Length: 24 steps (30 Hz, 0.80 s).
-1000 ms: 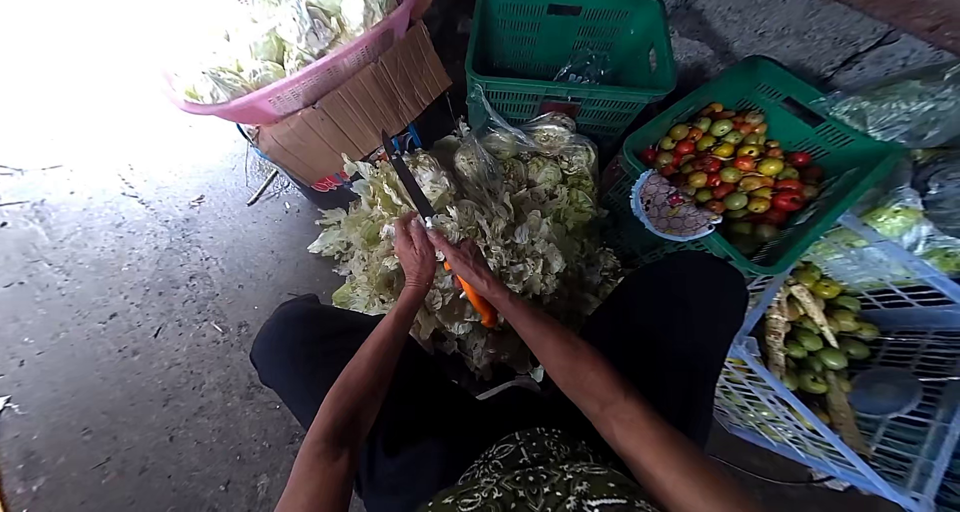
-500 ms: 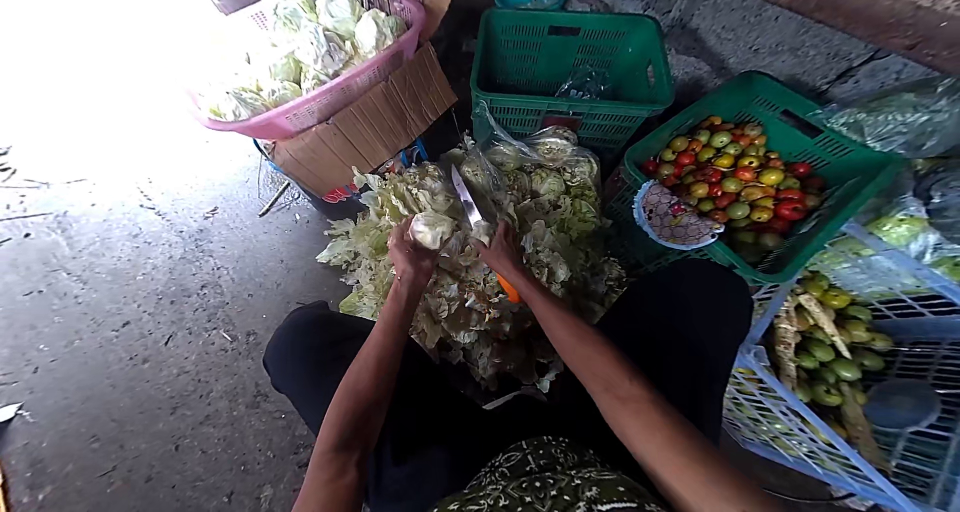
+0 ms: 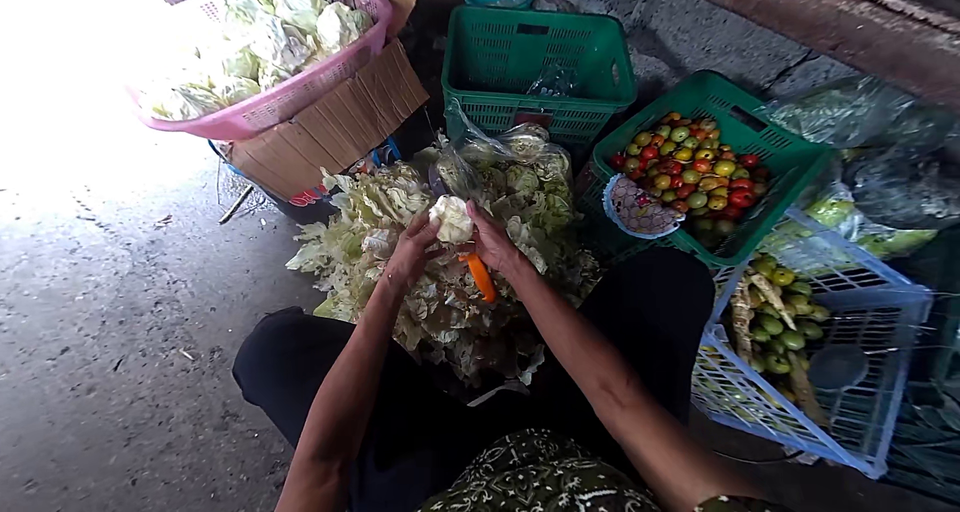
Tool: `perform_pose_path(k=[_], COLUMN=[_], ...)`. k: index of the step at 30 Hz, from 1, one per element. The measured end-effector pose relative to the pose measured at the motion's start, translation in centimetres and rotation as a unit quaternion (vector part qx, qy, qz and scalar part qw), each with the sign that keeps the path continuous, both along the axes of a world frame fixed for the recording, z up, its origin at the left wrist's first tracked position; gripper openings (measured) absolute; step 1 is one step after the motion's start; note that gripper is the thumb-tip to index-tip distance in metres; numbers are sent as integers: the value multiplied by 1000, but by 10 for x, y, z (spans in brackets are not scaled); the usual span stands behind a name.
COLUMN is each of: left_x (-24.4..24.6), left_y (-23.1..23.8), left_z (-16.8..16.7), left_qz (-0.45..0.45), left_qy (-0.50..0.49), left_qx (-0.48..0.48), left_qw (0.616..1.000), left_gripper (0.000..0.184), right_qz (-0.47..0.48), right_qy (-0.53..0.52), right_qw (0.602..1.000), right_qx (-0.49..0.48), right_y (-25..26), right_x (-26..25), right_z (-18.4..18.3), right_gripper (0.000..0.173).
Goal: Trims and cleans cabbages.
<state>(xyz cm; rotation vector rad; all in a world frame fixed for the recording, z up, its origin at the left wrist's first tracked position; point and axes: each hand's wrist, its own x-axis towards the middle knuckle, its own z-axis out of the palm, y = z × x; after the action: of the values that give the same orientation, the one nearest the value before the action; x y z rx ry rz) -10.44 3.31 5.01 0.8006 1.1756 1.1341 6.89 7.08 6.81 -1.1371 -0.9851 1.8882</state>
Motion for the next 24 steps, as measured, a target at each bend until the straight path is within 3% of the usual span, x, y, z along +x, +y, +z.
perform_pose_path(k=[2,3,5,8,10,13,16,19,22,24], left_x=[8,10,10,10,16,26,32,41,48,55], left_y=[2,1,-2,-3,-3,1,5,9,11,1], left_z=[-2,-1,3,9,12,10,6,5,5,16], left_qz=[19,25,28,10,8,24,43,50,31,4], left_qy=[-55,-88,-142,-159,-126,-19,29,27,115,250], left_qx=[15,10,5,35,64,106,118,121,149,176], left_qw=[998,996,990,987,990,994,992,991,982,952], left_gripper=[39,38,38,46,63,81,81,80,73,59], right_qz=[66,60,-76,-226,-203,-217,-322,-386,-277,-124], right_qy=[-127,-237,-468,-654,-709,-712,-620,-444,-278,-272], right_qw=[987,961,851,702,671,662,699,757,820,827], right_qx=[69,127,224,170,81,85,152,286,418,475], right_y=[7,16,39,86,100,96,85,47,-7,-15], right_x=[16,30,76,175,227,250,235,174,89,39], right_z=[15,24,32,2,-22,-22,-3,41,56,37], right_gripper=[59,56,52,81,77,44,39,40,31,40])
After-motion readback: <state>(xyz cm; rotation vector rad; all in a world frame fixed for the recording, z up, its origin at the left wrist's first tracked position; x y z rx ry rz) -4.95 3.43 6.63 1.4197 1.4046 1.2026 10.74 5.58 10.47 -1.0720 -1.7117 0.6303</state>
